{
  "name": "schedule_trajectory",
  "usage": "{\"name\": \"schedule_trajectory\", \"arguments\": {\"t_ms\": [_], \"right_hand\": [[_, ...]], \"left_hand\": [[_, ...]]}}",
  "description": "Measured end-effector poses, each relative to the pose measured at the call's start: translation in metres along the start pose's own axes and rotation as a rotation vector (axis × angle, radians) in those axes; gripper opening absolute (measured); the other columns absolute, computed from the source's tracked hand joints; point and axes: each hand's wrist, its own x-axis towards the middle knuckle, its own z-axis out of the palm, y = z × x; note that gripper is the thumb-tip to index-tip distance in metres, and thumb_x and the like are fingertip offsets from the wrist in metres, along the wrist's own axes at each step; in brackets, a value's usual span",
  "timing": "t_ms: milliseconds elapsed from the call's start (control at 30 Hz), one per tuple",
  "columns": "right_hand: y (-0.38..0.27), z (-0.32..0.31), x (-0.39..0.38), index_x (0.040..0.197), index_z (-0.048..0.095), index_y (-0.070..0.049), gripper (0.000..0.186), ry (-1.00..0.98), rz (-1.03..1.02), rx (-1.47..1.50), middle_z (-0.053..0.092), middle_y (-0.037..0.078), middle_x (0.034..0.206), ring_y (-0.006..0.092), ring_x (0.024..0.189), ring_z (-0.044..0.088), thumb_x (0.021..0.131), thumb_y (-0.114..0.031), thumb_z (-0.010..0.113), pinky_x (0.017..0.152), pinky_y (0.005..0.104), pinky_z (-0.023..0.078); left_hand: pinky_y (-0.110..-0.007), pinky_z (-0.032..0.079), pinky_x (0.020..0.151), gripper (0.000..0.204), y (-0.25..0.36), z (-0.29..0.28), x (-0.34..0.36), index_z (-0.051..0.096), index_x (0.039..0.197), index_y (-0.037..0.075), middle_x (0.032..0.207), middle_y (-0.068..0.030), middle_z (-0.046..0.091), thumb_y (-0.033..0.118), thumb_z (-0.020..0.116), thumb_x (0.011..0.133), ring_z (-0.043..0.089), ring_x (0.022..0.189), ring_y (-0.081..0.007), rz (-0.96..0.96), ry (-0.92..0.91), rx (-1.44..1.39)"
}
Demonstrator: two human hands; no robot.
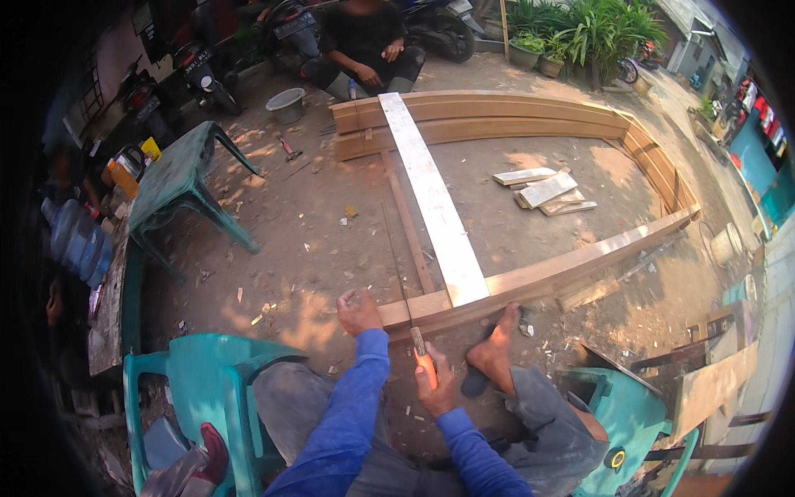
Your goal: The person saws a piece of lumber while another person holds it, then switches to a different saw to continue cutting the wood before using a measuring tape.
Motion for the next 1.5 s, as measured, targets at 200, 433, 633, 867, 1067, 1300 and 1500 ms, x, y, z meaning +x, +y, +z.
{"name": "schedule_trajectory", "arguments": {"t_ms": [200, 433, 633, 867, 1067, 1300, 1500], "right_hand": [[-0.011, -0.004, 0.001, 0.137, 0.052, 0.002, 0.049, 0.005, 0.009, -0.036, 0.064, 0.025, 0.125, 0.0369, 0.115, 0.065, 0.091, -0.013, 0.062, 0.098, 0.041, 0.05], [-0.018, -0.007, -0.001, 0.141, 0.051, -0.003, 0.054, -0.029, 0.154, 0.019, 0.064, 0.024, 0.127, 0.0376, 0.116, 0.066, 0.089, -0.012, 0.064, 0.095, 0.0408, 0.052], [-0.022, -0.01, 0.0, 0.143, 0.048, -0.003, 0.061, -0.064, -0.001, -0.005, 0.064, 0.023, 0.129, 0.0381, 0.115, 0.066, 0.086, -0.013, 0.069, 0.095, 0.0415, 0.052], [-0.002, -0.006, -0.011, 0.143, 0.047, -0.002, 0.056, -0.068, 0.118, 0.076, 0.065, 0.022, 0.129, 0.0374, 0.112, 0.068, 0.091, -0.016, 0.062, 0.093, 0.041, 0.053], [-0.005, -0.004, -0.011, 0.144, 0.046, -0.002, 0.055, -0.063, 0.135, 0.061, 0.065, 0.023, 0.127, 0.0351, 0.107, 0.069, 0.094, -0.02, 0.058, 0.09, 0.0409, 0.054], [0.0, -0.003, -0.011, 0.146, 0.044, -0.002, 0.056, -0.068, 0.153, 0.072, 0.066, 0.022, 0.126, 0.0333, 0.101, 0.071, 0.096, -0.024, 0.057, 0.088, 0.0404, 0.054], [-0.003, -0.003, -0.01, 0.146, 0.044, -0.003, 0.056, -0.072, 0.123, 0.076, 0.067, 0.021, 0.122, 0.0307, 0.09, 0.072, 0.096, -0.025, 0.057, 0.083, 0.0394, 0.055]], "left_hand": [[-0.036, 0.04, 0.056, 0.032, -0.001, 0.002, -0.004, 0.065, 0.101, 0.003, 0.063, -0.0016, 0.049, 0.02, 0.082, 0.078, 0.046, 0.057, -0.0154, 0.002, -0.024, -0.027], [-0.033, 0.036, 0.053, 0.028, 0.007, 0.002, -0.007, 0.064, 0.1, 0.001, 0.065, -0.0005, 0.05, 0.014, 0.079, 0.081, 0.045, 0.057, -0.012, 0.029, 0.002, -0.055], [-0.038, 0.042, 0.058, 0.031, -0.007, 0.004, 0.003, 0.066, 0.1, 0.003, 0.067, -0.0055, 0.053, 0.02, 0.08, 0.079, 0.05, 0.06, -0.0185, 0.008, -0.012, -0.06], [-0.039, 0.042, 0.058, 0.032, -0.012, 0.006, 0.002, 0.066, 0.1, 0.002, 0.069, -0.0069, 0.055, 0.022, 0.08, 0.08, 0.05, 0.061, -0.0193, 0.05, -0.006, -0.066], [-0.034, 0.036, 0.053, 0.026, -0.015, 0.009, 0.004, 0.063, 0.101, 0.001, 0.065, -0.0015, 0.051, 0.014, 0.077, 0.083, 0.045, 0.059, -0.0118, 0.1, 0.01, -0.115], [-0.038, 0.041, 0.059, 0.031, -0.004, 0.003, 0.0, 0.066, 0.102, 0.003, 0.072, -0.0067, 0.056, 0.021, 0.079, 0.08, 0.049, 0.063, -0.0187, 0.006, -0.032, -0.01], [-0.038, 0.041, 0.059, 0.03, -0.001, 0.0, -0.001, 0.066, 0.102, 0.003, 0.066, -0.0049, 0.053, 0.02, 0.079, 0.081, 0.05, 0.061, -0.0186, 0.058, -0.005, -0.013]]}}
